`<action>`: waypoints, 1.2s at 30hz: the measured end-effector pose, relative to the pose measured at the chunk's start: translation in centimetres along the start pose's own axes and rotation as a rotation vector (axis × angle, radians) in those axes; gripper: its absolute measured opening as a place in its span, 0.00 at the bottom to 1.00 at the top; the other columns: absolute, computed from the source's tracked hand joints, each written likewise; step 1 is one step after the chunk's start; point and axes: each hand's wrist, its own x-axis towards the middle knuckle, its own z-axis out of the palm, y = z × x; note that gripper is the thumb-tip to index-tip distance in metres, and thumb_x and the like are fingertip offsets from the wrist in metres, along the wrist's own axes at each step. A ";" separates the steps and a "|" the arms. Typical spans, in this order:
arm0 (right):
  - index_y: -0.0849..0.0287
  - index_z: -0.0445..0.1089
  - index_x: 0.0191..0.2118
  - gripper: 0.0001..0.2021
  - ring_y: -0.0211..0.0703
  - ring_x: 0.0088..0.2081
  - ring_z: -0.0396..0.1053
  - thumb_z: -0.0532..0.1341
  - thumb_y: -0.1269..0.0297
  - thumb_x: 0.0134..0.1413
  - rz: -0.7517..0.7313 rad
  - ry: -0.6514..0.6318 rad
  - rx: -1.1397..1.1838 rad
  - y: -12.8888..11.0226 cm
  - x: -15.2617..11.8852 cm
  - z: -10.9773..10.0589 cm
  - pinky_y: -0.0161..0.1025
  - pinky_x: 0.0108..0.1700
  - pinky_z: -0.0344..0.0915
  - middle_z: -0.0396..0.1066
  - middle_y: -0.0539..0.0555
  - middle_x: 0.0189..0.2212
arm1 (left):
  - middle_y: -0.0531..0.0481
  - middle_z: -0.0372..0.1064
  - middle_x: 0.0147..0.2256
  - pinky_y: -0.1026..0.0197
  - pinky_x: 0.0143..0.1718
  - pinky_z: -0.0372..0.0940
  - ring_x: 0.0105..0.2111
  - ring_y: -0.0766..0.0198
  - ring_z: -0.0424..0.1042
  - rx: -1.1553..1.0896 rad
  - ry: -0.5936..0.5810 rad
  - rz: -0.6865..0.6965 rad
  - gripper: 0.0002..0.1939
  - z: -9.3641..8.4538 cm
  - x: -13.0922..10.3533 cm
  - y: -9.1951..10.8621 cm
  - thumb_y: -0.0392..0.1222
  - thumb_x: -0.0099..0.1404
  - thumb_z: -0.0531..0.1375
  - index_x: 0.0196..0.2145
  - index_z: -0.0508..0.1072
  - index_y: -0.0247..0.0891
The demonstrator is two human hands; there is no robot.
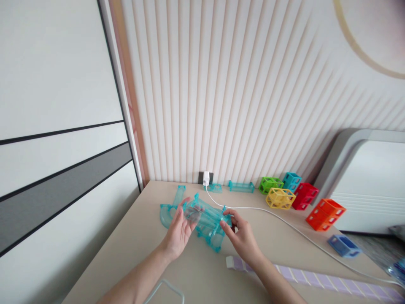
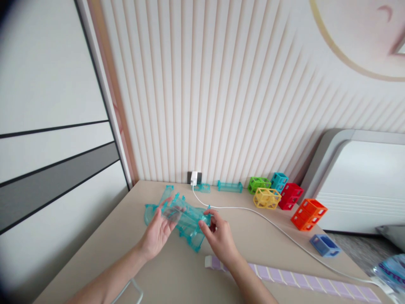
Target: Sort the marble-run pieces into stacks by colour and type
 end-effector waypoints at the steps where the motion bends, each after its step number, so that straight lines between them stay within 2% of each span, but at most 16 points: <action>1: 0.59 0.70 0.45 0.19 0.37 0.22 0.57 0.60 0.46 0.60 -0.010 0.000 -0.015 0.0 0.0 0.0 0.33 0.26 0.55 0.58 0.43 0.19 | 0.48 0.78 0.48 0.48 0.63 0.60 0.54 0.55 0.75 -0.002 0.001 -0.007 0.32 0.0 0.0 0.0 0.57 0.68 0.61 0.66 0.59 0.49; 7: 0.58 0.70 0.47 0.19 0.40 0.26 0.63 0.61 0.48 0.59 -0.044 -0.014 -0.092 0.1 -0.1 0.0 0.34 0.30 0.61 0.64 0.46 0.22 | 0.49 0.78 0.49 0.49 0.63 0.61 0.54 0.56 0.75 0.062 0.001 -0.020 0.32 0.2 -0.1 0.0 0.57 0.66 0.64 0.64 0.61 0.52; 11: 0.57 0.71 0.47 0.18 0.40 0.26 0.63 0.61 0.49 0.60 -0.047 -0.027 -0.099 0.0 -0.1 0.0 0.34 0.30 0.62 0.64 0.46 0.22 | 0.48 0.77 0.51 0.49 0.63 0.61 0.56 0.54 0.73 0.098 -0.016 -0.011 0.35 0.1 -0.2 -0.1 0.58 0.62 0.67 0.63 0.63 0.51; 16: 0.57 0.72 0.49 0.20 0.41 0.27 0.64 0.61 0.48 0.60 -0.062 -0.048 -0.111 0.4 -0.1 0.0 0.35 0.32 0.63 0.65 0.47 0.23 | 0.46 0.76 0.52 0.49 0.63 0.61 0.58 0.52 0.71 0.118 -0.040 0.004 0.32 -0.5 0.0 -0.3 0.56 0.61 0.68 0.61 0.66 0.51; 26: 0.56 0.67 0.63 0.32 0.41 0.31 0.65 0.65 0.46 0.57 -0.126 -0.007 -0.052 1.5 0.3 -0.1 0.36 0.36 0.66 0.70 0.51 0.33 | 0.47 0.77 0.52 0.51 0.62 0.62 0.56 0.55 0.74 0.041 0.014 0.031 0.28 -0.5 0.1 0.0 0.54 0.65 0.66 0.60 0.66 0.48; 28: 0.55 0.68 0.62 0.31 0.42 0.32 0.66 0.65 0.46 0.56 -0.142 -0.002 -0.022 1.2 0.3 -0.3 0.37 0.36 0.67 0.71 0.52 0.35 | 0.47 0.76 0.53 0.51 0.62 0.63 0.56 0.55 0.73 0.024 0.029 0.039 0.27 -0.6 0.2 0.1 0.54 0.66 0.65 0.60 0.67 0.47; 32: 0.55 0.74 0.55 0.23 0.46 0.39 0.71 0.63 0.47 0.59 -0.164 -0.038 0.028 0.6 0.5 -0.5 0.39 0.41 0.69 0.74 0.56 0.40 | 0.45 0.76 0.53 0.51 0.61 0.64 0.56 0.54 0.73 0.004 0.037 0.049 0.25 -0.7 0.3 0.2 0.54 0.66 0.65 0.58 0.69 0.45; 36: 0.56 0.75 0.52 0.21 0.50 0.43 0.73 0.62 0.47 0.60 -0.107 -0.076 0.115 0.4 0.5 -0.5 0.43 0.47 0.69 0.77 0.57 0.43 | 0.45 0.75 0.54 0.50 0.63 0.62 0.57 0.53 0.72 0.011 0.008 0.034 0.24 -0.5 0.1 0.3 0.53 0.66 0.65 0.57 0.69 0.44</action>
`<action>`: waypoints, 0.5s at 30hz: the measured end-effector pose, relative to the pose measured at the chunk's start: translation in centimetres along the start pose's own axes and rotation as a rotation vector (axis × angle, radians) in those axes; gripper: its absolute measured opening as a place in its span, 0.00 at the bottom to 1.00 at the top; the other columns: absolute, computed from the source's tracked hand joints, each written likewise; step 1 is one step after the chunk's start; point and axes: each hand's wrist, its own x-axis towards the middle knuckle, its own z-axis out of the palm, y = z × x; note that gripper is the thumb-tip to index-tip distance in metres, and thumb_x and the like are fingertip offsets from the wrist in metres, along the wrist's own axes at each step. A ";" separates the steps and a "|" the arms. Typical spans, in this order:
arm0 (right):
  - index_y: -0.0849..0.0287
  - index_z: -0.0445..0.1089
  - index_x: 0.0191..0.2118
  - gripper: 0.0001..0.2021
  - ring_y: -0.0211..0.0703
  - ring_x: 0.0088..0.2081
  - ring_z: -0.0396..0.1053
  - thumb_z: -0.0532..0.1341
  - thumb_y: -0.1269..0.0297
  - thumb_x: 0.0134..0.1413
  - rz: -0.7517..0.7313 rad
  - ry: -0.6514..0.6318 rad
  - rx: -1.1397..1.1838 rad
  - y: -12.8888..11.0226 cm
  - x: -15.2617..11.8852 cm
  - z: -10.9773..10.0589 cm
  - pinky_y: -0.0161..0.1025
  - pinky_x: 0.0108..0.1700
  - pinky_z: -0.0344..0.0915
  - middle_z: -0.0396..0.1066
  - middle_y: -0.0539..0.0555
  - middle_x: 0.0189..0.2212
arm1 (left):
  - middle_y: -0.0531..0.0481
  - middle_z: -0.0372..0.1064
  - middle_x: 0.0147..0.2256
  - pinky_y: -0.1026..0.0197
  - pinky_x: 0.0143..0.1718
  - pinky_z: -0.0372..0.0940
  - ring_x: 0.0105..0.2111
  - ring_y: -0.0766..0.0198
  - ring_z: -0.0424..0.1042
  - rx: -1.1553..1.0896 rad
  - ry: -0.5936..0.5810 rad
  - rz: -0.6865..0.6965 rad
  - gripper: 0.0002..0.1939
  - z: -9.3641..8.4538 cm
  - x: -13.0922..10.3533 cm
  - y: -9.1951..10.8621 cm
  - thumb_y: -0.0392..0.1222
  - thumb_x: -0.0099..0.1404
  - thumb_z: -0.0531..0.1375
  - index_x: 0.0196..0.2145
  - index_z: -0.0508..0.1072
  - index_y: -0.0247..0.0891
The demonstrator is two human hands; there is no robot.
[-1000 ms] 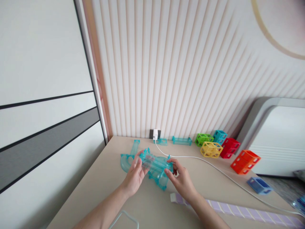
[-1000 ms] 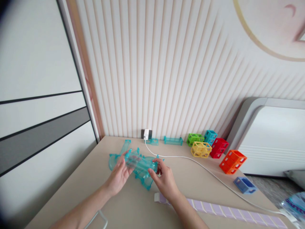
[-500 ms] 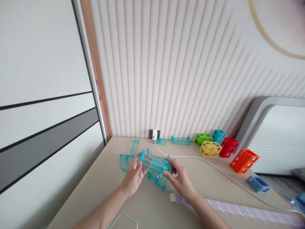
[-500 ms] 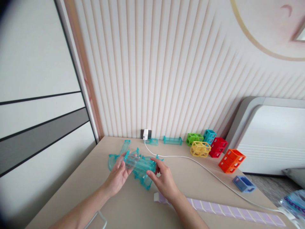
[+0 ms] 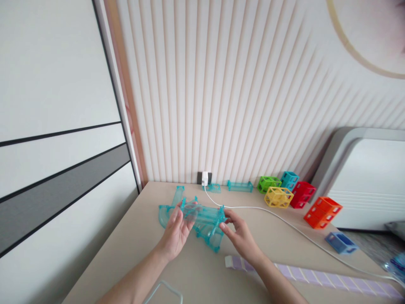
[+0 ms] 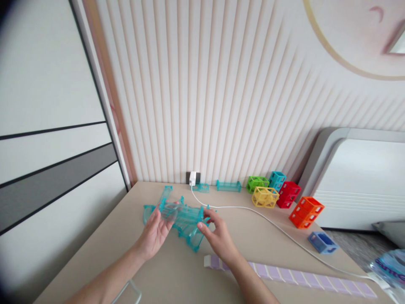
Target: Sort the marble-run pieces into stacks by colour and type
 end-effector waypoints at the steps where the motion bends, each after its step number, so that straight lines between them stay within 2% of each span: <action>1: 0.57 0.75 0.51 0.21 0.51 0.43 0.73 0.63 0.47 0.60 0.017 -0.003 0.026 0.0 0.0 0.0 0.44 0.47 0.69 0.78 0.57 0.43 | 0.45 0.76 0.54 0.50 0.63 0.62 0.57 0.53 0.72 0.005 -0.005 -0.003 0.25 0.1 0.0 0.1 0.53 0.66 0.65 0.57 0.69 0.45; 8: 0.57 0.75 0.47 0.20 0.49 0.41 0.71 0.63 0.47 0.59 0.004 0.057 0.065 0.2 0.1 -0.6 0.44 0.48 0.68 0.76 0.57 0.42 | 0.47 0.76 0.52 0.50 0.60 0.61 0.56 0.53 0.71 0.158 -0.025 0.019 0.30 0.5 0.1 0.4 0.59 0.59 0.69 0.57 0.71 0.49; 11: 0.57 0.74 0.47 0.18 0.49 0.42 0.70 0.63 0.49 0.60 -0.018 0.076 0.056 0.6 0.1 -0.8 0.44 0.48 0.67 0.75 0.57 0.42 | 0.45 0.76 0.50 0.54 0.52 0.66 0.52 0.53 0.73 0.275 -0.027 0.051 0.29 -0.2 0.5 0.3 0.58 0.61 0.67 0.56 0.72 0.46; 15: 0.56 0.73 0.47 0.16 0.49 0.43 0.69 0.64 0.52 0.60 -0.050 0.092 0.055 0.8 0.0 -0.9 0.43 0.49 0.67 0.74 0.56 0.42 | 0.42 0.78 0.46 0.61 0.37 0.66 0.40 0.57 0.74 0.420 0.038 0.109 0.29 -0.8 1.0 0.3 0.57 0.59 0.69 0.53 0.76 0.39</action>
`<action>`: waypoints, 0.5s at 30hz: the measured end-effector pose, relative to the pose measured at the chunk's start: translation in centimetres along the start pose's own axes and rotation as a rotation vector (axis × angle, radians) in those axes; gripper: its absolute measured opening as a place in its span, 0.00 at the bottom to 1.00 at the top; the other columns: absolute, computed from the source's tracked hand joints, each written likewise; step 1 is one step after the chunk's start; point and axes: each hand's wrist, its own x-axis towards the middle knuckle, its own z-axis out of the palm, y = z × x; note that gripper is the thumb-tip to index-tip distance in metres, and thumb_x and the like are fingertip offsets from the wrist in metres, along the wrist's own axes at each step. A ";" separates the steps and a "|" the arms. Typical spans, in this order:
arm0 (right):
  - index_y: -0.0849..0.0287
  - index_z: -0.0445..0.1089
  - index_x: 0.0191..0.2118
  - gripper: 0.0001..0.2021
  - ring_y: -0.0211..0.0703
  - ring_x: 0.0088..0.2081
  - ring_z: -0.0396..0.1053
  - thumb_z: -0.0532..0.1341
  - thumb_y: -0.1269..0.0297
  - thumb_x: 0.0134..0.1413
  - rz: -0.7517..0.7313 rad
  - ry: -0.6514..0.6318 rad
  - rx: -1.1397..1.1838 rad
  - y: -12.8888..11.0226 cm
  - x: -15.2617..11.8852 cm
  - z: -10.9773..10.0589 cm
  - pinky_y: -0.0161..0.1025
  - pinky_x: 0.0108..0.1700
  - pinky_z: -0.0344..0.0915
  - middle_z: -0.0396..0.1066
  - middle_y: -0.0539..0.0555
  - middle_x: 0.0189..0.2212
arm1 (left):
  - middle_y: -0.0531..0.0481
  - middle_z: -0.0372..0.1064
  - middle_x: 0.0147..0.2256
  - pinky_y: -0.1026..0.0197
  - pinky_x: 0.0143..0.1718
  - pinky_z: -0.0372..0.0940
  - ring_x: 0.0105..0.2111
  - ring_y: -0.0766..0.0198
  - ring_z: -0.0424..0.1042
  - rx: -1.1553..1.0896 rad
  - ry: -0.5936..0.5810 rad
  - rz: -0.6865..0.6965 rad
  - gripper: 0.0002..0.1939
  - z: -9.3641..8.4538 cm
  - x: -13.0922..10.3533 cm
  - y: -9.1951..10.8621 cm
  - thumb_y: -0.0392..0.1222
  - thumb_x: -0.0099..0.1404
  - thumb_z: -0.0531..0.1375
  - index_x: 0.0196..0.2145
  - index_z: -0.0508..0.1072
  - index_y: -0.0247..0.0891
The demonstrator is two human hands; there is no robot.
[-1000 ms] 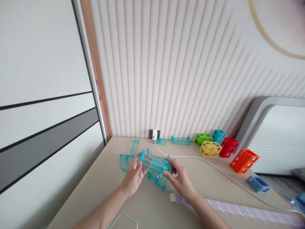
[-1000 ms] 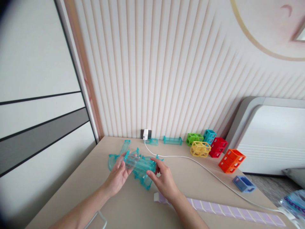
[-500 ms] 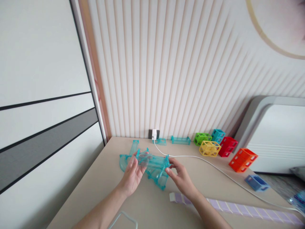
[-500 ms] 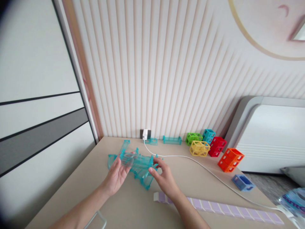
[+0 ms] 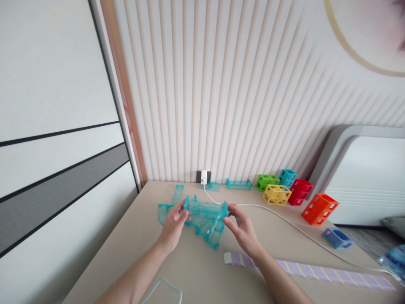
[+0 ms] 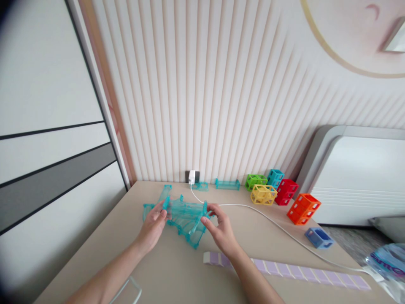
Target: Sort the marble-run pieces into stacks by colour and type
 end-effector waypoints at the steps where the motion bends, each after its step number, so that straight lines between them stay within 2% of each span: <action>1: 0.56 0.73 0.48 0.16 0.48 0.43 0.69 0.64 0.52 0.60 -0.007 0.000 0.001 0.0 0.0 -0.1 0.43 0.49 0.66 0.74 0.56 0.42 | 0.42 0.78 0.45 0.61 0.36 0.66 0.38 0.58 0.74 0.004 0.018 0.012 0.29 0.0 0.0 0.0 0.57 0.58 0.70 0.53 0.76 0.38; 4: 0.56 0.74 0.48 0.15 0.48 0.42 0.69 0.64 0.53 0.61 -0.019 -0.003 -0.005 -0.1 0.1 -0.2 0.42 0.48 0.66 0.73 0.55 0.42 | 0.41 0.78 0.46 0.60 0.39 0.67 0.43 0.54 0.75 -0.026 0.060 0.030 0.29 0.2 0.1 0.2 0.54 0.54 0.73 0.51 0.77 0.39; 8: 0.56 0.74 0.49 0.16 0.47 0.42 0.69 0.64 0.52 0.61 -0.043 -0.002 -0.018 0.1 0.4 -0.5 0.41 0.47 0.66 0.73 0.55 0.41 | 0.37 0.77 0.50 0.51 0.52 0.67 0.53 0.45 0.73 -0.048 0.041 0.000 0.31 0.1 0.1 0.2 0.56 0.52 0.73 0.50 0.78 0.37; 11: 0.56 0.74 0.50 0.17 0.47 0.43 0.70 0.64 0.53 0.61 -0.059 -0.016 -0.022 0.4 0.5 -0.8 0.41 0.47 0.66 0.73 0.55 0.42 | 0.36 0.77 0.51 0.48 0.56 0.66 0.55 0.43 0.73 -0.025 0.052 -0.024 0.32 -0.2 0.3 0.0 0.58 0.51 0.73 0.49 0.78 0.36; 15: 0.55 0.74 0.50 0.17 0.47 0.43 0.69 0.65 0.52 0.60 -0.057 -0.038 -0.057 0.7 0.4 -1.4 0.41 0.47 0.66 0.73 0.55 0.42 | 0.37 0.78 0.51 0.49 0.56 0.67 0.55 0.45 0.73 0.071 0.092 -0.030 0.30 -0.7 0.4 -0.2 0.57 0.51 0.73 0.47 0.79 0.38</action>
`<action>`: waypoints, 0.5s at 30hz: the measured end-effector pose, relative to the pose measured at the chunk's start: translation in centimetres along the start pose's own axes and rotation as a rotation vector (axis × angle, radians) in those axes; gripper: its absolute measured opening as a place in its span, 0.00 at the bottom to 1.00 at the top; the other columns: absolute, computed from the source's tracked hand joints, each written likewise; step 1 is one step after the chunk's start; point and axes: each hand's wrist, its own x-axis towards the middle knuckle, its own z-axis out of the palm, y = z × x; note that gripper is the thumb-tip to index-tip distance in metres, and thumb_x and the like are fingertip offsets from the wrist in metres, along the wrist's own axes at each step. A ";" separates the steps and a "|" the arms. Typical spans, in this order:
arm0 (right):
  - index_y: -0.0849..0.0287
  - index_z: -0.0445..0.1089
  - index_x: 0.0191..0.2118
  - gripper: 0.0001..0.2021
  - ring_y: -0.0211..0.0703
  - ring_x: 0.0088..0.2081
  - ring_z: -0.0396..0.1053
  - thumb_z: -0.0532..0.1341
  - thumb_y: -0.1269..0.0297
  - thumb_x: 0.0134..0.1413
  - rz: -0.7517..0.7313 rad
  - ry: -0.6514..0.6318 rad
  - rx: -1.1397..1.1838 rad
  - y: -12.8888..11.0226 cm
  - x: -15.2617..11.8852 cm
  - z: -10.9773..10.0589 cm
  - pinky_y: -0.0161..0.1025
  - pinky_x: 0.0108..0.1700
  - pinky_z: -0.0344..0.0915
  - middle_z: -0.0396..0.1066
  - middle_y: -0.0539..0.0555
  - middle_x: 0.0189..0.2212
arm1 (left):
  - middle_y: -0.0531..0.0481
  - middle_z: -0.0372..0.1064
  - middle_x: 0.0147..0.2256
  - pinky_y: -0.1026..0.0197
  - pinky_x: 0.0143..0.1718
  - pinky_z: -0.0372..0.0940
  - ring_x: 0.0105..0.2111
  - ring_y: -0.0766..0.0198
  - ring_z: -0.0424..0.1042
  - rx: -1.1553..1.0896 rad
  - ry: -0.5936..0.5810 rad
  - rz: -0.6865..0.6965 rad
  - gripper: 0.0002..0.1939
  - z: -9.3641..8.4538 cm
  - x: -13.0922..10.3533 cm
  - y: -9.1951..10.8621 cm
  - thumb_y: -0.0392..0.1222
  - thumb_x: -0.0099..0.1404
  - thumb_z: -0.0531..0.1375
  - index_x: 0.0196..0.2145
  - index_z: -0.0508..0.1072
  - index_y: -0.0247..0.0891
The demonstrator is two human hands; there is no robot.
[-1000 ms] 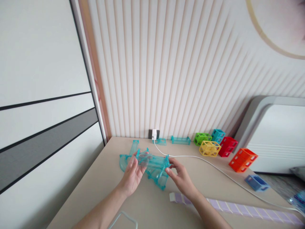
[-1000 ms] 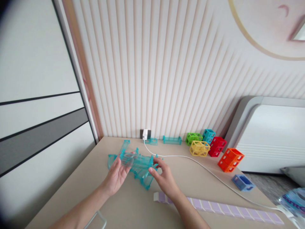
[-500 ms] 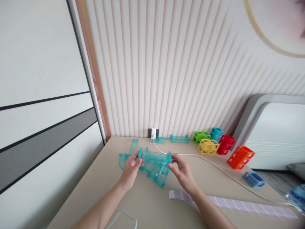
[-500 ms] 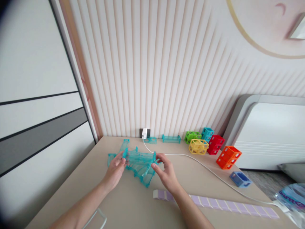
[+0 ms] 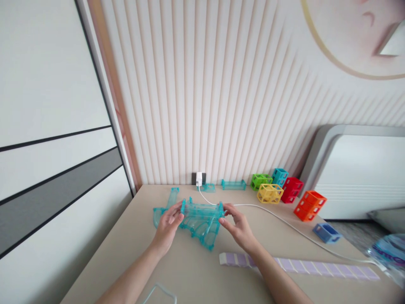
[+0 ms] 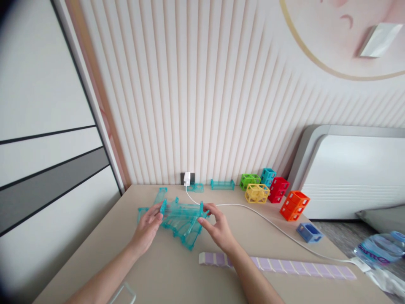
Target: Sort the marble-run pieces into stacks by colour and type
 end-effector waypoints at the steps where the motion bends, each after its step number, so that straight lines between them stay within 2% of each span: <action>1: 0.55 0.75 0.50 0.17 0.46 0.42 0.69 0.65 0.52 0.60 -0.001 -0.004 -0.010 0.1 0.0 -0.1 0.41 0.47 0.66 0.73 0.55 0.42 | 0.37 0.78 0.50 0.49 0.55 0.68 0.55 0.45 0.74 0.021 -0.004 0.003 0.30 0.0 0.0 0.0 0.58 0.50 0.73 0.47 0.79 0.39; 6: 0.55 0.76 0.49 0.17 0.45 0.41 0.69 0.66 0.51 0.59 -0.035 -0.018 -0.023 0.4 0.0 -0.9 0.40 0.47 0.67 0.73 0.55 0.42 | 0.37 0.80 0.46 0.48 0.52 0.71 0.53 0.41 0.75 0.075 -0.003 0.005 0.32 0.3 -0.1 0.4 0.59 0.44 0.75 0.43 0.78 0.37; 12: 0.54 0.77 0.49 0.18 0.45 0.40 0.69 0.66 0.49 0.59 -0.051 -0.016 -0.011 0.5 0.0 -1.1 0.39 0.46 0.67 0.74 0.55 0.41 | 0.38 0.80 0.43 0.49 0.50 0.72 0.50 0.44 0.77 0.088 -0.046 0.014 0.33 0.5 -0.2 0.7 0.59 0.44 0.75 0.43 0.77 0.37; 15: 0.54 0.78 0.49 0.19 0.46 0.41 0.69 0.65 0.48 0.59 -0.033 -0.023 0.008 0.7 0.0 -1.1 0.40 0.47 0.67 0.73 0.55 0.41 | 0.37 0.81 0.40 0.49 0.47 0.73 0.47 0.43 0.78 0.105 -0.026 0.026 0.33 0.6 -0.2 0.6 0.60 0.43 0.75 0.41 0.78 0.36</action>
